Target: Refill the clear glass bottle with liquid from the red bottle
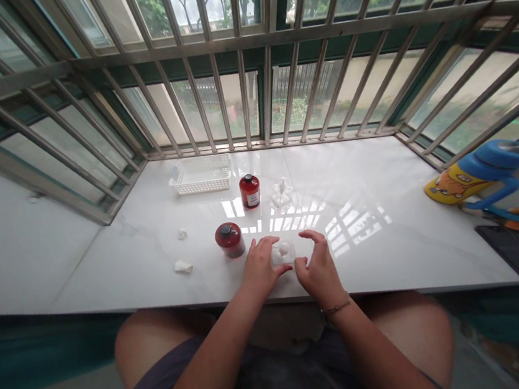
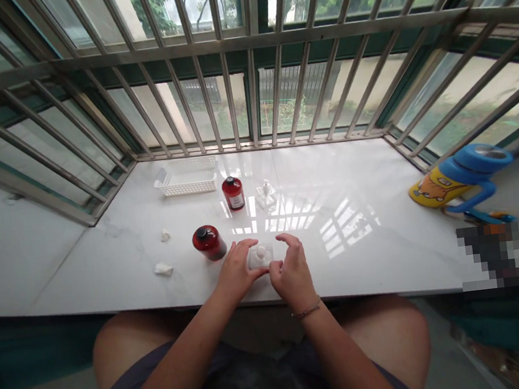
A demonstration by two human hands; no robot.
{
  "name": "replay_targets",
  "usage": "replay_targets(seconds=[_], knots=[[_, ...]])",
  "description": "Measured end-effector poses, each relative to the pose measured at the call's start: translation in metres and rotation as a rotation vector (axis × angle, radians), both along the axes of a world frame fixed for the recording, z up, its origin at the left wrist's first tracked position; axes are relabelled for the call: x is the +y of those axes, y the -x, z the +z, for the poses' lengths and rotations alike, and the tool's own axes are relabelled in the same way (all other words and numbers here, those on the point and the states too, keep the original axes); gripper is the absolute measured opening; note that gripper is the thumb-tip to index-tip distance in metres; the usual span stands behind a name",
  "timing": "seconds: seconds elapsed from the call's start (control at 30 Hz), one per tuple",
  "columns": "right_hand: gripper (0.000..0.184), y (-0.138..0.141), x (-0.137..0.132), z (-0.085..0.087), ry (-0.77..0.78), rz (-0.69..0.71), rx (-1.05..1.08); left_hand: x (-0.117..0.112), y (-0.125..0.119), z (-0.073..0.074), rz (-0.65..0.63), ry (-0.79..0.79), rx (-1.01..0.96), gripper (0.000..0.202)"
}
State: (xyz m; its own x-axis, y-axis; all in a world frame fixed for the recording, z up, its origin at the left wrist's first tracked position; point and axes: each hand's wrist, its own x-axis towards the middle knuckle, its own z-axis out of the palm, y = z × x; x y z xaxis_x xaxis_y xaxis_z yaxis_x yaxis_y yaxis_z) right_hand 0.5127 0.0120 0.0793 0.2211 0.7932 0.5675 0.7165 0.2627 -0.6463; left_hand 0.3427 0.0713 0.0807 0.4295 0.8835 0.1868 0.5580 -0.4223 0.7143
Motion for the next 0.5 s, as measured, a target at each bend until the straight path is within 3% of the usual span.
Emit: replay_targets(seconds=[0.23,0.5], knots=[[0.077,0.006,0.0,0.002,0.009,0.088,-0.007,0.001,0.0,-0.001,-0.004,-0.006,0.023,0.059],[0.077,0.013,0.002,-0.009,0.018,-0.016,0.153,-0.001,-0.002,0.0,0.003,-0.004,0.025,0.059]])
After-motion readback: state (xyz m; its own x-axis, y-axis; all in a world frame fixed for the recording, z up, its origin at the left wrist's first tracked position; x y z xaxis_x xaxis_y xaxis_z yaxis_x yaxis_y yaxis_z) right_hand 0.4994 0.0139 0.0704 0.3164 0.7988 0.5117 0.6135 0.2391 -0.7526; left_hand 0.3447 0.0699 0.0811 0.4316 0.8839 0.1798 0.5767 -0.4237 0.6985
